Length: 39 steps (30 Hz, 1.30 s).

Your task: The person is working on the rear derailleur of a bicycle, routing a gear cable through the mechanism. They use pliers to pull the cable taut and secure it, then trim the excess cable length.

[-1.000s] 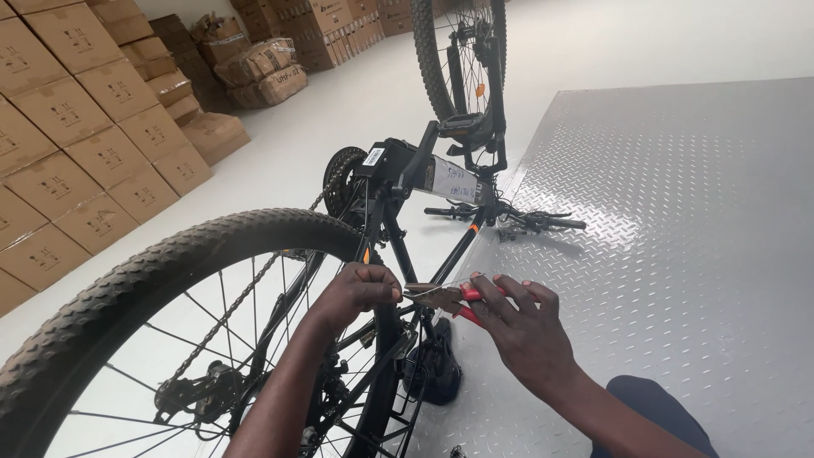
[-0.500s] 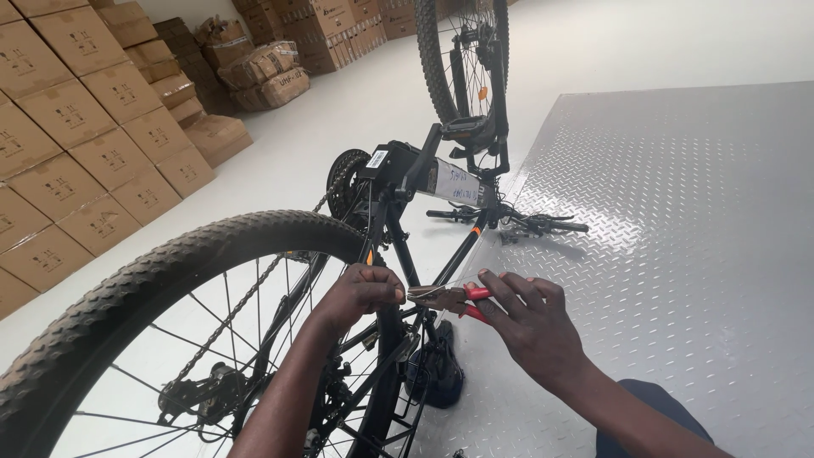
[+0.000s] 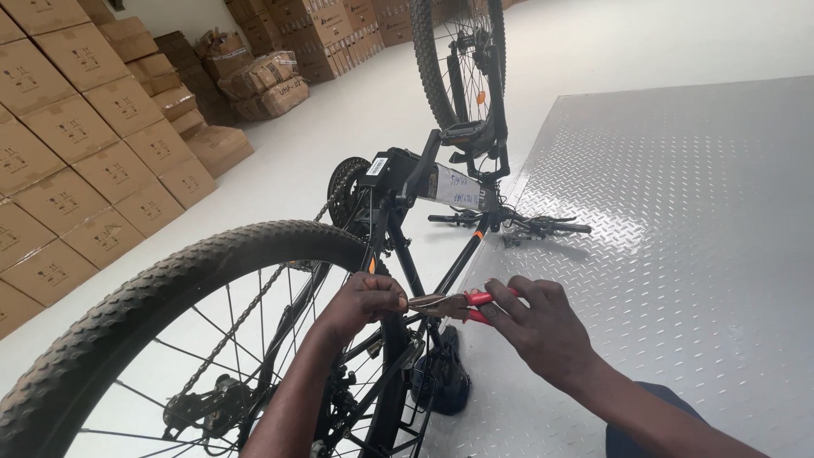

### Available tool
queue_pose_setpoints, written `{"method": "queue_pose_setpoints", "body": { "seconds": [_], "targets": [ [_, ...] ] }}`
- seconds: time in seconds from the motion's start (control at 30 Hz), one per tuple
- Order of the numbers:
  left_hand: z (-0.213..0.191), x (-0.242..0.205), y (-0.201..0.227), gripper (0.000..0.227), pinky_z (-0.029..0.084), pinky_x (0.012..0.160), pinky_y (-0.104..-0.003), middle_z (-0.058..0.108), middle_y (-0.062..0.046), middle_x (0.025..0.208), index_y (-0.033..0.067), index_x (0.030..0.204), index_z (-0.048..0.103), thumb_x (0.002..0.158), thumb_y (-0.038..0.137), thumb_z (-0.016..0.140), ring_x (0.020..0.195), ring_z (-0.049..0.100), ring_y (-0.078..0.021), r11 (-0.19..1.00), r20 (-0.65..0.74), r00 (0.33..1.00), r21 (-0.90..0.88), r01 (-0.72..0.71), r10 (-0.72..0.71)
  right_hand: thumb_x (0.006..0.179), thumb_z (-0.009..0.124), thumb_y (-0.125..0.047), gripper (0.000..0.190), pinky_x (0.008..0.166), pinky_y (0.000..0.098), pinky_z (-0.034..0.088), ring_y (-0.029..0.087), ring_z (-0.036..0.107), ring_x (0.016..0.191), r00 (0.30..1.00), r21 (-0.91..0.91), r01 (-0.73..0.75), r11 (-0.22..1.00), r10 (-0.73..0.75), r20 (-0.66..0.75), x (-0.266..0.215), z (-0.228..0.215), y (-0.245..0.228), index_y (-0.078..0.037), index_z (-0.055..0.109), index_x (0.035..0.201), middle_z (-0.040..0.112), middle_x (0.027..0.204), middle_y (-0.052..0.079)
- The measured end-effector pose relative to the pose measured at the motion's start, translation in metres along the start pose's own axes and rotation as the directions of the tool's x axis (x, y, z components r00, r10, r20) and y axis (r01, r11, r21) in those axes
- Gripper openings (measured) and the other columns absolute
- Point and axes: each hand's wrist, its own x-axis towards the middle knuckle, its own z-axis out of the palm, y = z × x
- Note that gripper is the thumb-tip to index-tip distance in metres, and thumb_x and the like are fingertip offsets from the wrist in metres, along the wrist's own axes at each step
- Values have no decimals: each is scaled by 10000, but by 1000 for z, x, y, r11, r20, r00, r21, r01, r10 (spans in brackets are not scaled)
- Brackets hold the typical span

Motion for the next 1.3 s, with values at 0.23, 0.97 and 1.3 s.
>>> {"method": "queue_pose_setpoints", "body": {
  "seconds": [0.23,0.97,1.3],
  "targets": [
    [4,-4,3,66,390,583,-278,639,-5,628,44,746,763,791,73,725,590,510,-104,993,18,1000,120,-21,19,1004,595,-179,142,573,438,452,276,481,647,984,268,-114,957,72,162,-18,-6,-33,-46,588,1055,586,1213,141],
    [16,-16,11,58,534,621,-313,703,-76,692,5,767,737,802,-25,701,643,653,-169,993,226,970,94,73,-93,829,744,-425,692,1022,324,486,218,664,1163,562,163,-629,-760,-299,771,-50,-46,-82,-29,586,1373,680,1252,152],
    [11,-8,11,69,545,711,-332,762,-56,743,52,768,772,816,43,724,704,688,-155,966,116,990,253,48,-79,904,677,-184,343,727,453,457,315,582,1086,922,161,-332,929,284,262,-66,-51,-62,-111,624,1234,550,1330,131]
  ]
}}
